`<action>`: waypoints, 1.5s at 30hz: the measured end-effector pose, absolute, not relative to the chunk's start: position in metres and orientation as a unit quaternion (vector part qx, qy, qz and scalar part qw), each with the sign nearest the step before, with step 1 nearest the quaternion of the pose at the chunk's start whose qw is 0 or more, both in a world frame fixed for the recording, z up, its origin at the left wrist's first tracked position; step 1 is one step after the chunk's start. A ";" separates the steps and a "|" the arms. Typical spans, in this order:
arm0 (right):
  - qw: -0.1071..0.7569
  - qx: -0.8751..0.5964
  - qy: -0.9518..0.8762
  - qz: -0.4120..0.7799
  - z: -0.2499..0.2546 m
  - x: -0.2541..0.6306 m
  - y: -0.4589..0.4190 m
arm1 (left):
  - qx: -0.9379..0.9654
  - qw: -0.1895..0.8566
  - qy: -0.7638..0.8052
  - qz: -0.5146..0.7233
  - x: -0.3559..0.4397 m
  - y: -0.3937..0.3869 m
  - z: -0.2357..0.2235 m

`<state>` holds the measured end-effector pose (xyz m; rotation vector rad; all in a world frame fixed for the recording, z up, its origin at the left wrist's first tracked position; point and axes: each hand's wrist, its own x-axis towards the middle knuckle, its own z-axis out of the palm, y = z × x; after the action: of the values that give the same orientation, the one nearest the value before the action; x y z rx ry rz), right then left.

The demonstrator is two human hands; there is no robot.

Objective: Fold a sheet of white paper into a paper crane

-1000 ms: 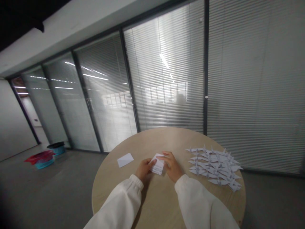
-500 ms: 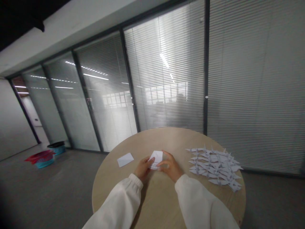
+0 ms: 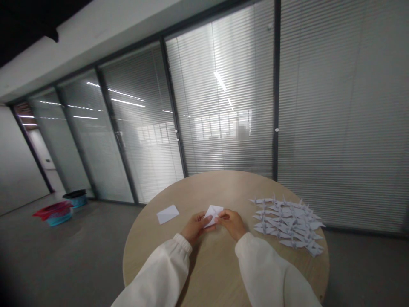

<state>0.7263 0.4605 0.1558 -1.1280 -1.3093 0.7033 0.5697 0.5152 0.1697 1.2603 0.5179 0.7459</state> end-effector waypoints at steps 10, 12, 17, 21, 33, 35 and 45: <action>0.594 -0.514 -0.547 0.289 0.156 0.726 0.460 | 0.600 0.685 0.258 0.324 0.572 0.514 0.168; 0.598 -0.522 -0.543 0.275 0.155 0.726 0.460 | 0.610 0.674 0.270 0.317 0.572 0.515 0.168; 0.599 -0.540 -0.536 0.250 0.155 0.728 0.460 | 0.622 0.670 0.277 0.296 0.572 0.514 0.170; 0.601 -0.552 -0.530 0.231 0.155 0.728 0.461 | 0.633 0.663 0.284 0.282 0.573 0.515 0.167; 0.603 -0.535 -0.540 0.241 0.156 0.726 0.460 | 0.623 0.658 0.301 0.299 0.574 0.519 0.161; 0.607 -0.528 -0.540 0.247 0.158 0.724 0.459 | 0.621 0.658 0.304 0.297 0.574 0.519 0.161; 0.628 -0.500 -0.524 0.284 0.154 0.724 0.460 | 0.635 0.651 0.299 0.290 0.572 0.518 0.163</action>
<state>0.7241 0.4603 0.1542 -1.1471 -1.2021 0.6512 0.5715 0.5177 0.1632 1.4414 0.6783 0.6575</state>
